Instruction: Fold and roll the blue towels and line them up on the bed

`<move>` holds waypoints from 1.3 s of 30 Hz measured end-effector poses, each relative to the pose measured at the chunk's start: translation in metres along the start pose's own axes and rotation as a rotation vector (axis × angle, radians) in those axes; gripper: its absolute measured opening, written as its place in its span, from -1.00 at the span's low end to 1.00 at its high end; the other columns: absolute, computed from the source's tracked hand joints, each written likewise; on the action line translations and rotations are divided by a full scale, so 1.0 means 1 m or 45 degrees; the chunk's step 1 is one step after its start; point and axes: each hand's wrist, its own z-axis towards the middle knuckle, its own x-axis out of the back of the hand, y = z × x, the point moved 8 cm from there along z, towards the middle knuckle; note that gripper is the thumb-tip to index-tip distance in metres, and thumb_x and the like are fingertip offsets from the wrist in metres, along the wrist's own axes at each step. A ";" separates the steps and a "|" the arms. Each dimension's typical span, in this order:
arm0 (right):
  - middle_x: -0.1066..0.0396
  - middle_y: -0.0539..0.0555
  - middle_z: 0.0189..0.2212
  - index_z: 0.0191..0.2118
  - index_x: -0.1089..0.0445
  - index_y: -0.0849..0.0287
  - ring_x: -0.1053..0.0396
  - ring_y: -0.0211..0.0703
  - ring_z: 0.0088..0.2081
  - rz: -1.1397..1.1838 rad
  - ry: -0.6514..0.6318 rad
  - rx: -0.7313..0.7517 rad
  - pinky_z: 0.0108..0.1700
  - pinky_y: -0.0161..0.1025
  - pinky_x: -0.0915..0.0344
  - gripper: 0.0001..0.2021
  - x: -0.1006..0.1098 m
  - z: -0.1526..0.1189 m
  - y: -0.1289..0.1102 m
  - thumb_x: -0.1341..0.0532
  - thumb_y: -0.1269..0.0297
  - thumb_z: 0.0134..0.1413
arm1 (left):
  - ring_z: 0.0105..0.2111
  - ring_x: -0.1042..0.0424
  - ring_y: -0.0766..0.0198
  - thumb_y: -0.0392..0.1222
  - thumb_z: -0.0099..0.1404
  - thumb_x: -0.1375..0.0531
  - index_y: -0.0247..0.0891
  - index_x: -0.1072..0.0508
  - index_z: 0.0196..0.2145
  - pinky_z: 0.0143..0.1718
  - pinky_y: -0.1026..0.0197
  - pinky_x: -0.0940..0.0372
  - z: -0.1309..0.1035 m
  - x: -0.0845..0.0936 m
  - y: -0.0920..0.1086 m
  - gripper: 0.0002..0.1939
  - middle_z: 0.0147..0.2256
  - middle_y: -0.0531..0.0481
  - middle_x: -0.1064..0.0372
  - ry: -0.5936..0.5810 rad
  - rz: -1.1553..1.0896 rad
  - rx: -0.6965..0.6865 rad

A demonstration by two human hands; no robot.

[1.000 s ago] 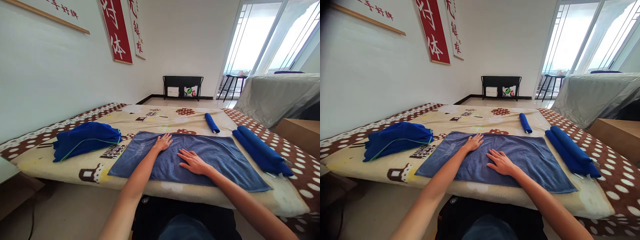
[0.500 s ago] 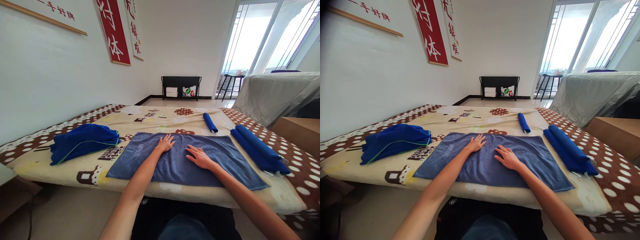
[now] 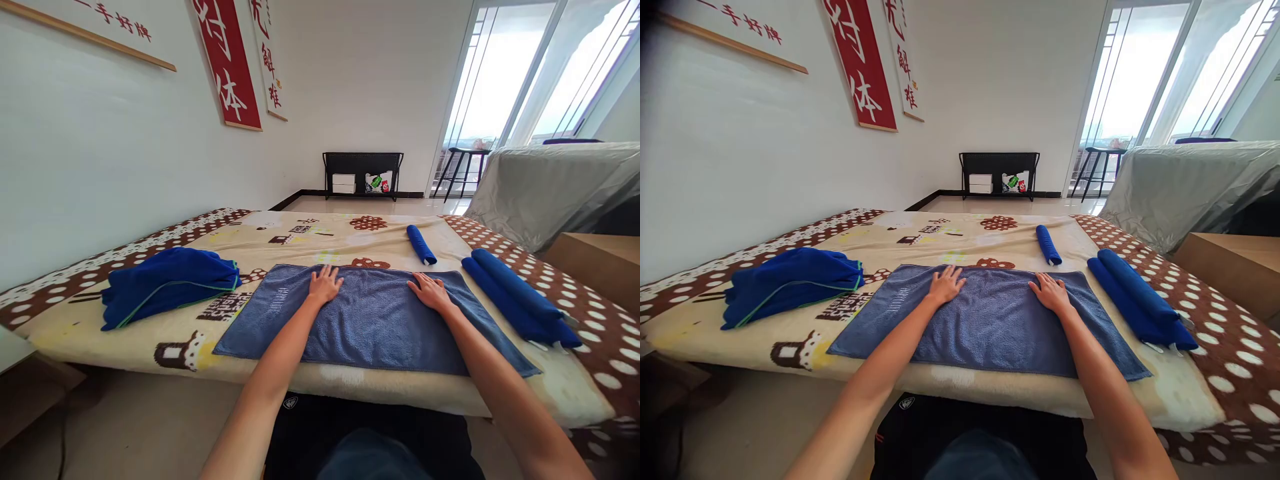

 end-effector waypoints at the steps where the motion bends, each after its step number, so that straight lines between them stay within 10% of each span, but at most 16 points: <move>1: 0.00 0.15 0.37 0.36 -0.05 0.11 0.11 -0.05 0.40 -0.014 0.002 -0.033 0.37 0.12 0.18 -0.36 0.000 0.000 0.005 0.23 -0.10 0.33 | 0.39 0.19 -0.07 0.14 0.46 0.26 -0.18 -0.04 0.37 0.28 -0.35 0.18 0.000 0.003 -0.017 -0.35 0.40 -0.21 0.16 0.007 0.005 0.077; 6: -0.05 0.29 0.33 0.31 -0.14 0.22 0.06 0.09 0.37 -0.041 -0.022 -0.103 0.33 0.26 0.20 -0.29 0.001 0.008 -0.002 0.28 -0.16 0.31 | 0.38 0.13 -0.03 0.17 0.44 0.21 -0.21 -0.10 0.35 0.28 -0.34 0.16 0.005 0.006 -0.044 -0.33 0.38 -0.25 0.10 -0.035 0.000 0.172; 14: 0.10 0.15 0.40 0.38 0.00 0.06 0.18 -0.03 0.41 0.024 -0.091 0.178 0.34 0.14 0.17 -0.29 -0.033 0.034 -0.106 0.22 -0.24 0.28 | 0.40 0.19 0.10 0.14 0.44 0.20 -0.08 -0.03 0.37 0.32 -0.19 0.13 0.039 -0.025 0.074 -0.38 0.41 -0.02 0.18 -0.111 -0.092 -0.184; 17: 0.14 0.15 0.41 0.40 0.06 0.07 0.20 -0.04 0.41 0.031 -0.080 0.187 0.35 0.16 0.20 -0.28 -0.038 0.035 -0.109 0.24 -0.24 0.29 | 0.40 0.18 0.10 0.09 0.45 0.21 -0.08 -0.02 0.37 0.32 -0.19 0.14 0.045 -0.029 0.083 -0.40 0.41 -0.03 0.17 -0.095 -0.094 -0.198; 27: -0.01 0.04 0.37 0.35 -0.09 0.00 0.10 -0.11 0.39 -0.006 -0.028 0.124 0.37 0.01 0.16 -0.39 -0.013 0.025 0.004 0.21 -0.13 0.33 | 0.40 0.21 0.14 0.15 0.45 0.22 -0.04 -0.09 0.35 0.35 -0.21 0.34 0.031 -0.011 -0.025 -0.40 0.41 0.01 0.15 -0.026 0.035 -0.011; 39: 0.07 0.07 0.39 0.36 -0.09 0.03 0.16 -0.03 0.41 -0.061 -0.004 -0.226 0.38 0.14 0.21 -0.33 -0.001 0.011 0.124 0.28 -0.16 0.30 | 0.34 0.01 -0.08 0.24 0.43 0.28 -0.12 -0.20 0.30 0.21 -0.32 -0.05 0.010 0.019 -0.134 -0.31 0.36 -0.18 0.00 -0.028 0.130 0.395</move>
